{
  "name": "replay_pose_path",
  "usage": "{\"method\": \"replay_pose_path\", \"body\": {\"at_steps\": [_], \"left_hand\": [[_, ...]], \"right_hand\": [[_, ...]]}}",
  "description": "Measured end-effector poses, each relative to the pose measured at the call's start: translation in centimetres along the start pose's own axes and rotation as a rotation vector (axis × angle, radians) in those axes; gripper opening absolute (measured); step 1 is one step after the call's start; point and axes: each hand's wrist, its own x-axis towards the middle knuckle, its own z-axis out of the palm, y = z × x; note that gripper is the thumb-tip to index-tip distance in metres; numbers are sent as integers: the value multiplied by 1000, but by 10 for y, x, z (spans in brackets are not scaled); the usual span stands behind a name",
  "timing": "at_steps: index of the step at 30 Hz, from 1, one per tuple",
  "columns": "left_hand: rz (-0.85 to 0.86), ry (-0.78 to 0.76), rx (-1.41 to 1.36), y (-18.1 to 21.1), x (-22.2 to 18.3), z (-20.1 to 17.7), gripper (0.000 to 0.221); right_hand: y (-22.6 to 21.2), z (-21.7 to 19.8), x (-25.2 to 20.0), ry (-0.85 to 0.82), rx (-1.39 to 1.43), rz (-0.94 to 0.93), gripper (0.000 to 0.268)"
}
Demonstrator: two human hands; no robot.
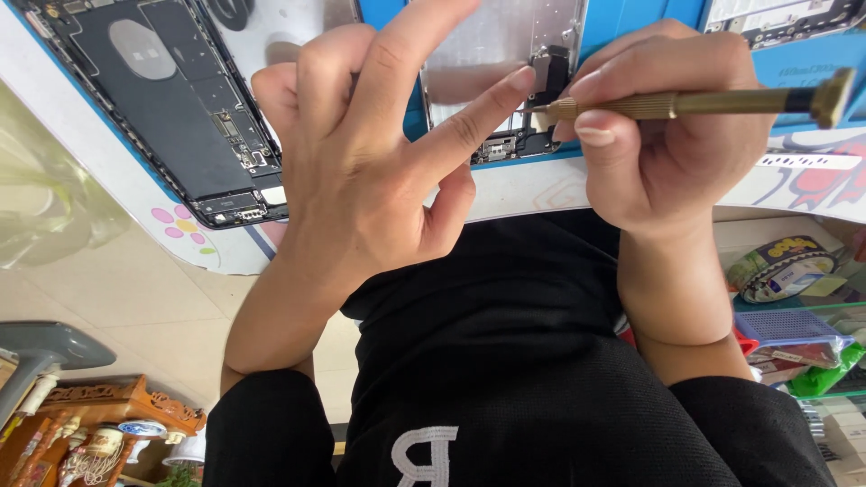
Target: Disassembling and repairing multiple mobile phones using specialized tools on a repair mat.
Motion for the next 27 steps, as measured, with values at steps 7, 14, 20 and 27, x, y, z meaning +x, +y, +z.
{"method": "replay_pose_path", "body": {"at_steps": [7, 14, 20, 27], "left_hand": [[34, 183, -1, 0, -6, 5, 38], [70, 264, 5, 2, -4, 6, 25], [82, 300, -5, 3, -5, 9, 22], [75, 340, -6, 4, -5, 9, 24]], "right_hand": [[-4, -1, 6, -3, 67, -56, 24], [-4, -3, 3, -30, 113, -39, 20], [-7, -3, 3, -41, 119, -33, 17], [-8, -3, 1, -18, 169, 8, 17]]}}
